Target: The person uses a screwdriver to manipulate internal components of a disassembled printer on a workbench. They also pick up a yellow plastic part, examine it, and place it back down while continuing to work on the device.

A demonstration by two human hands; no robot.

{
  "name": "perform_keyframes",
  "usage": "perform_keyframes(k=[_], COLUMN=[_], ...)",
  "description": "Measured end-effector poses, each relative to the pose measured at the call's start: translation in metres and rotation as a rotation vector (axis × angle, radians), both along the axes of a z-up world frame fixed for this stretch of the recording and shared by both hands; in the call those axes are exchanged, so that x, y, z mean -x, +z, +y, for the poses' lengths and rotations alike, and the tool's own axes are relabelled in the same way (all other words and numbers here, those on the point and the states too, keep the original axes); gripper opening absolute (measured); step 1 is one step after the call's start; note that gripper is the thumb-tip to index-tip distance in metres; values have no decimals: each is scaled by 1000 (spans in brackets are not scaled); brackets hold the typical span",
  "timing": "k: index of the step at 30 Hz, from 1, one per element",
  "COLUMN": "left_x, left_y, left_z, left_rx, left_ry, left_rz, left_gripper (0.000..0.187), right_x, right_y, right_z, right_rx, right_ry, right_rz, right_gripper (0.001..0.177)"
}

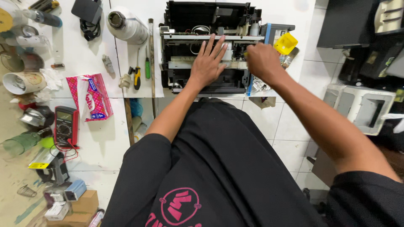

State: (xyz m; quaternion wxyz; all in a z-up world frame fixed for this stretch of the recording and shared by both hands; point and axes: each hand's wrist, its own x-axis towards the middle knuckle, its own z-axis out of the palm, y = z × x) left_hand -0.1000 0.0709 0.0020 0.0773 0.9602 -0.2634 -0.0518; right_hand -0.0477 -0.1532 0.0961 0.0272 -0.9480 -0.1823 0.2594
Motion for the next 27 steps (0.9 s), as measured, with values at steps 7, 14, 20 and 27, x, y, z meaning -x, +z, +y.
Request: perform_keyframes(k=[7,14,20,27], left_x=[4,-4,-3,-3], left_y=[-19,-14,-14,-23], left_z=[-1,-2,-3,-4], left_rx=[-49,-157,-173,-106], left_ry=[7,11,38,55], left_rz=[-88,-95,-41,-97], left_gripper=[72,76,77,76], right_x=[8,-15,-21,18], right_y=[-8,14,2,-29], right_z=[-23,-19,-23,7], right_rx=[-121,-19,80,-107], right_ry=[-345,64,207,-141], right_rz=[19,57,17,-191], right_gripper=[36,16,13,37])
